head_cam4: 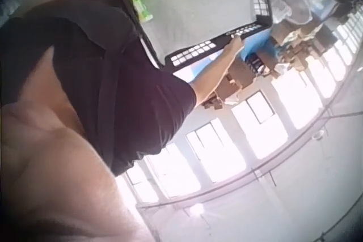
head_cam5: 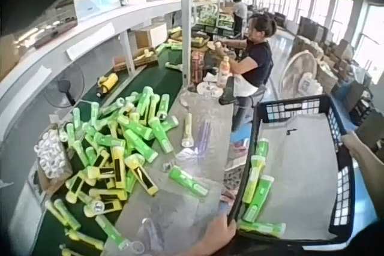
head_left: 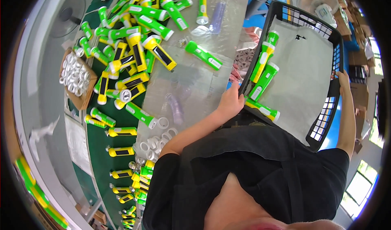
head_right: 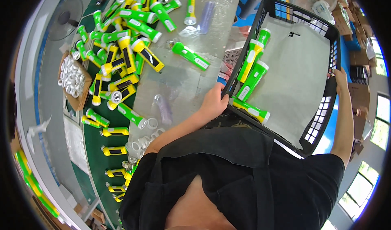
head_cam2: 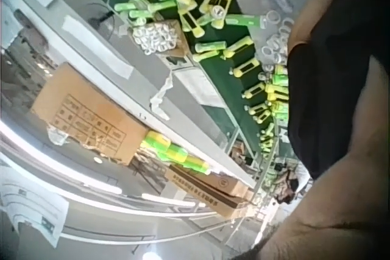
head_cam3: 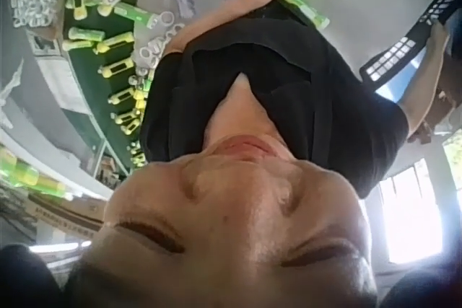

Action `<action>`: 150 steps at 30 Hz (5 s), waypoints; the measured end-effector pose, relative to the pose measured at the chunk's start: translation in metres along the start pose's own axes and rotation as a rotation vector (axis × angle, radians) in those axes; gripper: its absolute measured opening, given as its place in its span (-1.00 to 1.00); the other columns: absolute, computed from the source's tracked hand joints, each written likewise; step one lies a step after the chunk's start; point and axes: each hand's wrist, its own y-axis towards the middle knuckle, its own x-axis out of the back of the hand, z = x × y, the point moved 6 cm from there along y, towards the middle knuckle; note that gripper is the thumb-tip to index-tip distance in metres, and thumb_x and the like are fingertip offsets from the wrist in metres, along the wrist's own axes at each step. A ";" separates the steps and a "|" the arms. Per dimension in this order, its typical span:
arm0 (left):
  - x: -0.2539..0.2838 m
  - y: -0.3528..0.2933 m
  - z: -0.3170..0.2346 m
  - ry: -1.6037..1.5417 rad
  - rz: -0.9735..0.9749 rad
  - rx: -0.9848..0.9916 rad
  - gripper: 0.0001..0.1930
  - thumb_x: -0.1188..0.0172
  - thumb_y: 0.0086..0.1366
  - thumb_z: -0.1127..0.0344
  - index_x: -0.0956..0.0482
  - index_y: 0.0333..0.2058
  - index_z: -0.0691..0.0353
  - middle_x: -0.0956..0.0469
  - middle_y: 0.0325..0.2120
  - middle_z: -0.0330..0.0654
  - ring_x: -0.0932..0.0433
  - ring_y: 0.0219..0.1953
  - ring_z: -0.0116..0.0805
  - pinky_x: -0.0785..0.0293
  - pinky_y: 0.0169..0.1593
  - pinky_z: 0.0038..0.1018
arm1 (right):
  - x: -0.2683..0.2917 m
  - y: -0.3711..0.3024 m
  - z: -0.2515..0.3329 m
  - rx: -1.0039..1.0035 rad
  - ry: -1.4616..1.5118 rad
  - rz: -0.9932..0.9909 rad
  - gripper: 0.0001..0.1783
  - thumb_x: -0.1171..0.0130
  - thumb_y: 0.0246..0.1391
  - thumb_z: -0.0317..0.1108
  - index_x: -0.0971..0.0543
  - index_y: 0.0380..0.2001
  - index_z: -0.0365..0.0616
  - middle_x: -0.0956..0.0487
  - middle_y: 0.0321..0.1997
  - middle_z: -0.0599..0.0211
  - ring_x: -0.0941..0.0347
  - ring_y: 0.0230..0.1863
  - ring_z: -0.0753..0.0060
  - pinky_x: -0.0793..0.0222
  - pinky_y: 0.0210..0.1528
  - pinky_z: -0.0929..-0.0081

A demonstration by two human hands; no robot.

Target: Worker assembles plastic flashlights by fitting reflectors and lens caps onto the housing at an assembly line.

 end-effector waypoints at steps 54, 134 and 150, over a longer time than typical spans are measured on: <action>0.137 0.221 0.026 0.741 -0.513 0.227 -0.23 -0.24 0.06 -0.13 -0.37 0.08 0.40 -0.48 0.00 0.13 -0.47 0.04 0.00 -0.38 0.12 -0.24 | -0.327 0.109 -0.268 0.393 0.001 -0.123 -0.33 -0.15 0.02 -0.30 -0.26 0.21 -0.28 -0.36 0.15 -0.03 -0.40 0.07 0.09 -0.32 0.11 0.25; 0.377 -0.005 0.078 1.437 -0.324 0.392 -0.48 -0.29 -0.07 0.18 -0.46 -0.11 0.28 -0.47 -0.18 0.03 -0.45 -0.05 -0.02 -0.36 0.06 -0.21 | -0.413 0.017 -0.058 0.819 0.337 -0.075 -0.47 -0.14 0.13 -0.44 -0.31 0.17 -0.25 -0.50 -0.01 0.14 -0.46 0.01 0.33 -0.37 0.05 0.41; 0.297 0.055 0.068 0.583 -0.488 0.422 0.36 -0.49 -0.35 -0.26 0.09 0.33 0.26 -0.32 0.14 0.23 -0.39 0.15 0.06 -0.29 0.23 -0.29 | -0.642 -0.272 0.317 1.269 -0.655 0.669 0.18 -0.42 -0.35 0.04 -0.07 0.32 -0.15 -0.37 0.15 -0.25 -0.31 0.20 -0.17 -0.33 0.18 0.14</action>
